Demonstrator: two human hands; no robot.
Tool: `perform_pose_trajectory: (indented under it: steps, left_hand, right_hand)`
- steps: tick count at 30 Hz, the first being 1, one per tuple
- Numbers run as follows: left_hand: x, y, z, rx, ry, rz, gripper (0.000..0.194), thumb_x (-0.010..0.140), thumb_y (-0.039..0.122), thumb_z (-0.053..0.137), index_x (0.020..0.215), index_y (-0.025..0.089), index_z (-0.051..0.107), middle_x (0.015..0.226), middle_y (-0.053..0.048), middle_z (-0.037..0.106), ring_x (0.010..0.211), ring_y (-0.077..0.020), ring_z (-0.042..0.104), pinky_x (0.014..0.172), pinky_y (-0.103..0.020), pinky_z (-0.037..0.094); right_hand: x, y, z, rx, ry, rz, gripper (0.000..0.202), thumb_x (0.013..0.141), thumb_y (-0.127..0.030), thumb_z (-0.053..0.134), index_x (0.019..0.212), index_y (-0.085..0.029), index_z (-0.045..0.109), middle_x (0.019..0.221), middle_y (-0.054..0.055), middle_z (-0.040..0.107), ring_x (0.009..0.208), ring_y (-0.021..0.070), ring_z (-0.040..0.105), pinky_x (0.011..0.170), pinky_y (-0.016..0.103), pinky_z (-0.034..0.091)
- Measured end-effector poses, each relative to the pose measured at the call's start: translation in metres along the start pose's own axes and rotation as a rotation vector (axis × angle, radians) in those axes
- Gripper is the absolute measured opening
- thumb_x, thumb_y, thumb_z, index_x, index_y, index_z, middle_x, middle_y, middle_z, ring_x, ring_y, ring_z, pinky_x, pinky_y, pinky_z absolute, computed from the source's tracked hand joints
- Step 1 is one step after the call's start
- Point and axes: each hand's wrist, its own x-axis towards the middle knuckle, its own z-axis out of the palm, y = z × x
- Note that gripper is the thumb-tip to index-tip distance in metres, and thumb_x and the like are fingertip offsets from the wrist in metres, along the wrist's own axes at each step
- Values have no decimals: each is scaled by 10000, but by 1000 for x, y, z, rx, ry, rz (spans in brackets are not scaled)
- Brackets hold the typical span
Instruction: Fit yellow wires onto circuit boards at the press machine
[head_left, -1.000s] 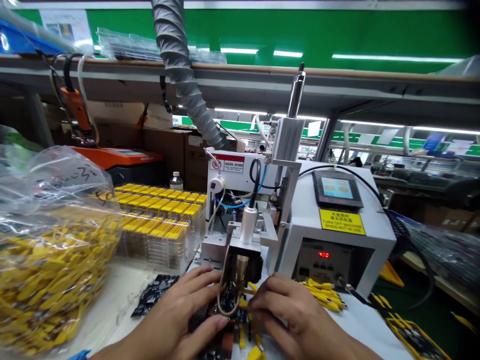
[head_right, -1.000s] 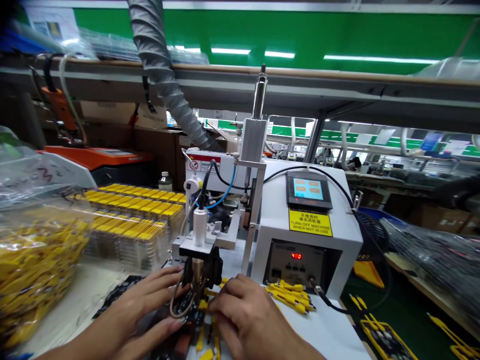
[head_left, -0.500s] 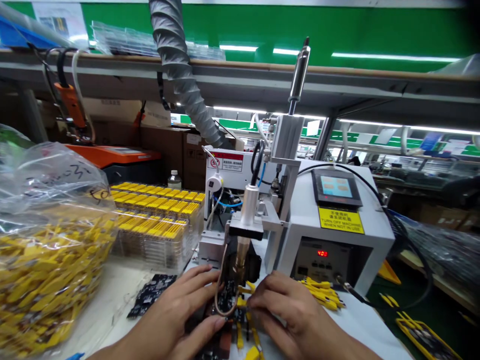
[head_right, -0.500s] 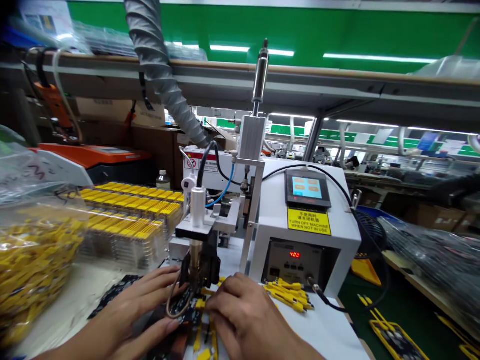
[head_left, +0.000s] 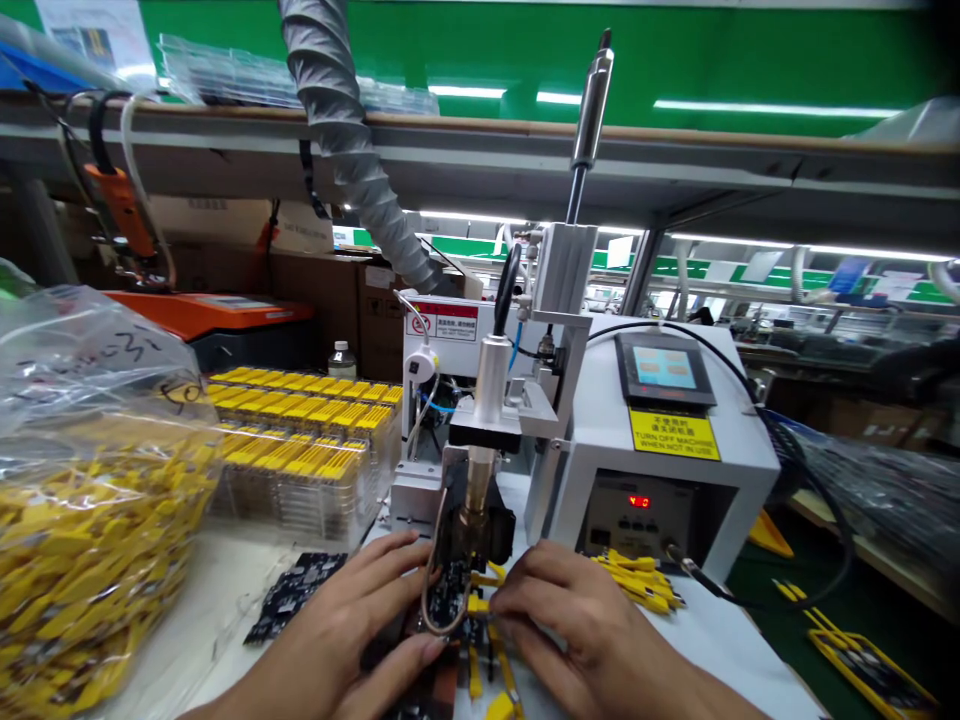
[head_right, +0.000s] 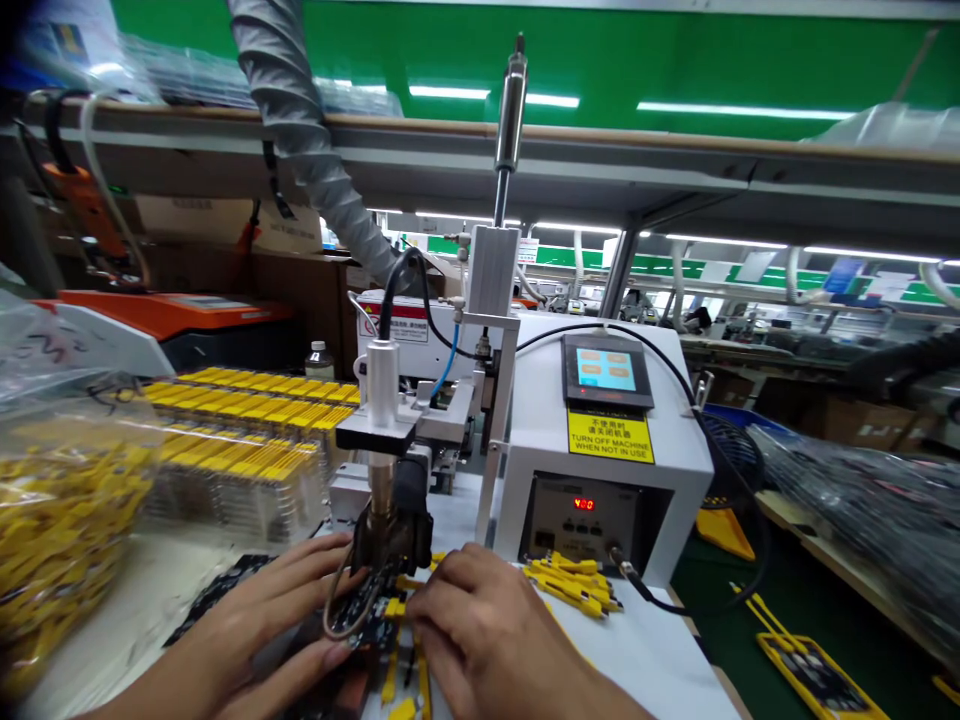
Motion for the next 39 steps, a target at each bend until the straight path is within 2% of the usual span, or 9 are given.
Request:
perform_pose_trajectory:
  steps: [3, 7, 13, 19, 25, 28, 32, 36, 39]
  left_hand:
    - [-2, -2, 1, 21, -30, 25, 413, 943, 226, 602, 1345, 315, 581, 1374, -23, 630, 1284, -257, 567, 1065, -420, 480]
    - [-3, -3, 3, 79, -40, 128, 342, 997, 197, 524, 1305, 310, 619, 1394, -18, 613, 1349, -245, 490, 1062, -369, 485]
    - [-3, -4, 7, 130, -4, 138, 317, 1010, 242, 514, 1298, 319, 623, 1355, -27, 640, 1299, -264, 532, 1048, -392, 499]
    - [-5, -5, 8, 159, -51, 145, 334, 988, 252, 563, 1309, 323, 617, 1359, -32, 636, 1297, -286, 536, 1071, -443, 478]
    - [3, 3, -1, 96, -51, 102, 373, 956, 164, 523, 1292, 299, 611, 1309, -28, 671, 1245, -246, 591, 1027, -396, 526]
    - [3, 3, -1, 70, -9, 63, 418, 929, 207, 572, 1342, 262, 567, 1265, -48, 700, 1204, -249, 628, 1024, -413, 528]
    - [-1, -1, 3, 71, 0, 27, 461, 907, 274, 630, 1362, 270, 553, 1266, -55, 701, 1227, -289, 611, 1026, -476, 516]
    - [-1, 1, 4, 58, 1, 23, 356, 918, 275, 623, 1274, 281, 631, 1250, -45, 708, 1227, -286, 610, 1022, -456, 522]
    - [3, 7, 4, 21, -1, -33, 262, 934, 278, 602, 1175, 309, 699, 1229, -34, 712, 1181, -275, 641, 991, -445, 543]
  right_hand:
    - [-1, 2, 1, -12, 5, 4, 234, 917, -119, 516, 952, -152, 745, 843, 106, 689, 784, 216, 653, 691, 303, 536]
    - [-2, 3, 2, 1, 6, 0, 233, 918, -121, 520, 961, -143, 748, 862, 115, 691, 804, 220, 652, 706, 310, 539]
    - [-1, 1, 0, 3, 11, -4, 237, 918, -116, 514, 963, -135, 746, 864, 122, 690, 809, 225, 650, 704, 314, 538]
    - [0, -1, 0, -12, 22, -4, 254, 907, -119, 500, 948, -128, 750, 844, 127, 684, 784, 233, 646, 685, 325, 541]
    - [-1, -2, 0, -22, 16, -2, 248, 916, -119, 501, 938, -130, 748, 839, 121, 685, 781, 221, 649, 676, 306, 532]
    - [-1, -1, 1, -10, 19, 3, 246, 907, -119, 503, 939, -134, 746, 828, 114, 690, 764, 215, 660, 675, 301, 539]
    - [-2, 0, 2, 17, 34, 21, 237, 894, -130, 512, 935, -152, 744, 822, 96, 711, 738, 204, 676, 665, 288, 544]
    - [-1, -1, 4, 70, 82, 29, 238, 876, -128, 520, 918, -161, 752, 822, 83, 737, 734, 197, 695, 670, 277, 545]
    - [0, -1, 5, 103, 101, 33, 241, 872, -128, 522, 909, -159, 758, 819, 83, 744, 743, 193, 704, 681, 270, 544]
